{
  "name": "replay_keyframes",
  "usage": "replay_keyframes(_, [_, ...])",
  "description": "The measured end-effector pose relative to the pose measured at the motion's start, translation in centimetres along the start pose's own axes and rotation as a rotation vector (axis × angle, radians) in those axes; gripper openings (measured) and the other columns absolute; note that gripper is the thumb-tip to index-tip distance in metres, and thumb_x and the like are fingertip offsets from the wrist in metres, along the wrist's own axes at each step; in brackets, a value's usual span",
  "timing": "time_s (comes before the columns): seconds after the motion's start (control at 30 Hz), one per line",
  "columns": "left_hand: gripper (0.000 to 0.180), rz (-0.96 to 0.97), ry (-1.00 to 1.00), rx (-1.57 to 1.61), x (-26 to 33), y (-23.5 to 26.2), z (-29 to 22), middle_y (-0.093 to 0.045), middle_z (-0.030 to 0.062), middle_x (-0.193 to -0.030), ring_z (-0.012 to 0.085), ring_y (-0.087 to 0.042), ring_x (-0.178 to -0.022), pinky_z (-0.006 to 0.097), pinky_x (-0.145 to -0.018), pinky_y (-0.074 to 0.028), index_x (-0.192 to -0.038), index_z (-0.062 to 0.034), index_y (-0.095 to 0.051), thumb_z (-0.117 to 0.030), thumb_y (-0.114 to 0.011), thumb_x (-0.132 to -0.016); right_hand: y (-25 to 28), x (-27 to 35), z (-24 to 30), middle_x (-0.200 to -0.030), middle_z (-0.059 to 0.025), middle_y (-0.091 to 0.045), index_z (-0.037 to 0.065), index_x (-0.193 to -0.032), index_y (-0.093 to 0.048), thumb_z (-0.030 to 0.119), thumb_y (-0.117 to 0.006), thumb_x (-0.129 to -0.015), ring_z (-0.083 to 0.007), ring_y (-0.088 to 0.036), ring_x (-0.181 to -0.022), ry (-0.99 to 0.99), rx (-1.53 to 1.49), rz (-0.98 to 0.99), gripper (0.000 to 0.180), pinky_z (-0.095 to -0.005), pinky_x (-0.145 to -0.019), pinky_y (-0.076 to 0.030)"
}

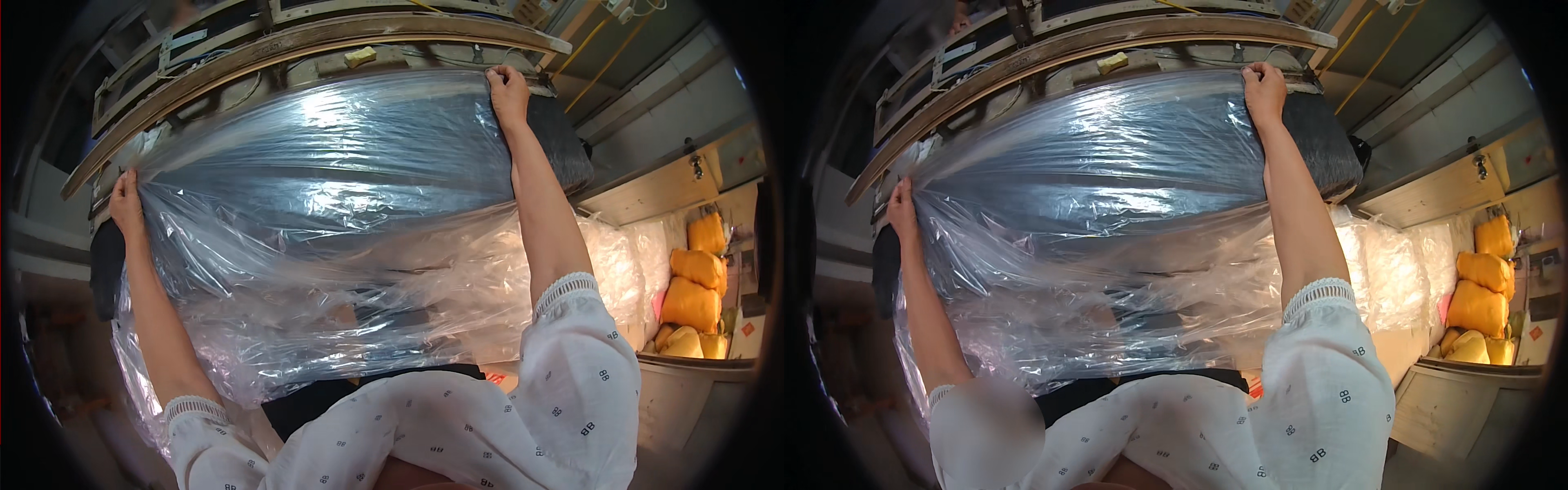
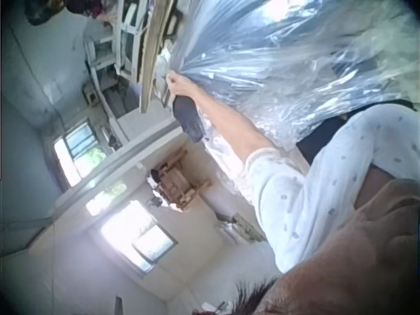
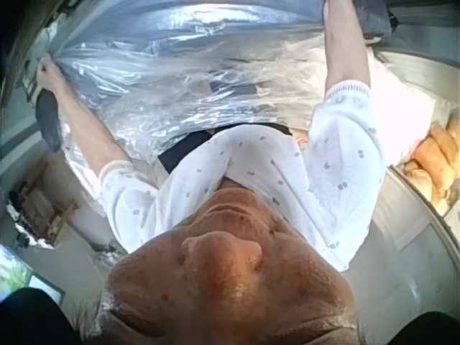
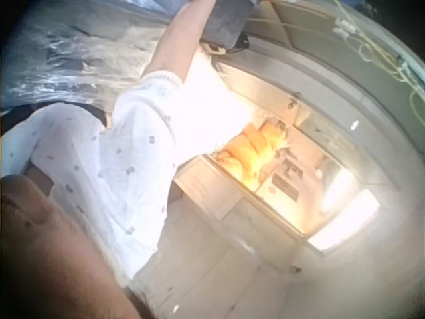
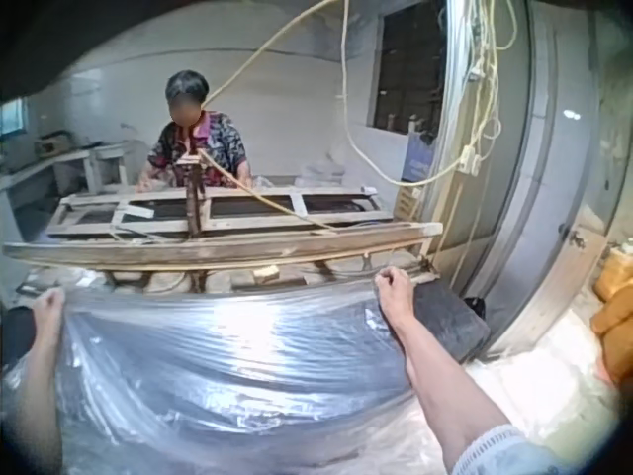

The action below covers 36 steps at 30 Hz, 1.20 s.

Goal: Wrapping large manufactured plastic or foam items in clear plastic protective sheets.

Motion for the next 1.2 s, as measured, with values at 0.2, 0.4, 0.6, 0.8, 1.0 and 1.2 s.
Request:
replay_keyframes(0.2, [0.034, 0.015, 0.046, -0.054, -0.9, -1.6, -0.7, -0.051, 0.0, -0.067, 0.0108, -0.045, -0.065, 0.024, -0.066, -0.039, -0.079, -0.0009, -0.061, -0.035, -0.067, -0.08, 0.6, -0.7, -1.1, -0.091, -0.0159, -0.053, 0.003, -0.086, -0.059, 0.024, -0.066, -0.075, -0.0316, -0.055, -0.085, -0.031, 0.133, -0.094, 0.025, -0.0392, -0.078, -0.044])
replay_keyframes(0.4, [0.035, 0.022, -0.012, -0.128, -1.4, 0.0, 2.5, -0.047, 0.0031, -0.07, 0.015, -0.044, -0.067, 0.027, -0.067, -0.039, -0.078, -0.0017, -0.054, -0.035, -0.065, -0.081, 0.2, -0.6, -1.2, -0.102, -0.02, -0.043, 0.001, -0.091, -0.047, 0.025, -0.064, -0.075, -0.0372, -0.047, -0.096, -0.197, 0.099, -0.176, 0.033, -0.0408, -0.087, -0.038])
replay_keyframes(0.6, [0.039, 0.043, 0.03, -0.13, 0.2, 0.7, -1.0, -0.059, 0.0147, -0.09, 0.026, -0.054, -0.083, 0.03, -0.079, -0.04, -0.096, 0.0006, -0.056, -0.038, -0.054, -0.089, 1.6, -1.2, -2.1, -0.106, -0.0245, -0.044, -0.004, -0.095, -0.047, 0.032, -0.051, -0.086, -0.0392, -0.045, -0.1, -0.222, 0.043, -0.229, 0.037, -0.0423, -0.089, -0.036])
replay_keyframes(0.8, [0.034, 0.126, -0.193, -0.256, 1.8, 0.8, -2.4, -0.061, 0.019, -0.101, 0.0382, -0.055, -0.095, 0.037, -0.08, -0.042, -0.105, -0.0025, -0.058, -0.033, -0.044, -0.094, 1.5, -0.9, -2.4, -0.1, -0.0261, -0.054, -0.005, -0.087, -0.06, 0.04, -0.049, -0.087, -0.0406, -0.048, -0.098, -0.136, 0.323, -0.145, 0.046, -0.0428, -0.087, -0.037])
replay_keyframes(1.0, [0.033, 0.065, -0.143, -0.241, 4.7, 6.5, -1.9, -0.061, 0.0163, -0.102, 0.0299, -0.058, -0.094, 0.033, -0.084, -0.042, -0.108, -0.0006, -0.058, -0.028, -0.045, -0.094, 4.6, 4.1, 2.3, -0.091, -0.0079, -0.062, 0.009, -0.08, -0.067, 0.032, -0.066, -0.076, -0.0303, -0.053, -0.094, 0.141, 0.177, 0.22, 0.024, -0.038, -0.082, -0.041])
replay_keyframes(1.2, [0.034, 0.287, -0.122, -0.068, 9.9, 2.2, -8.0, -0.065, 0.0079, -0.106, 0.0214, -0.062, -0.095, 0.031, -0.083, -0.046, -0.109, -0.0082, -0.064, -0.033, -0.057, -0.086, 12.5, 6.1, 5.3, -0.083, -0.0114, -0.061, 0.002, -0.08, -0.063, 0.016, -0.065, -0.079, -0.0267, -0.057, -0.081, 0.331, 0.396, 0.127, 0.014, -0.0345, -0.074, -0.044])
Point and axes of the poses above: each hand's wrist, its own x-axis away from the middle knuckle, its own y-axis out of the back of the hand, z = x × y, the point moved 4 cm from there along -x, towards the middle knuckle
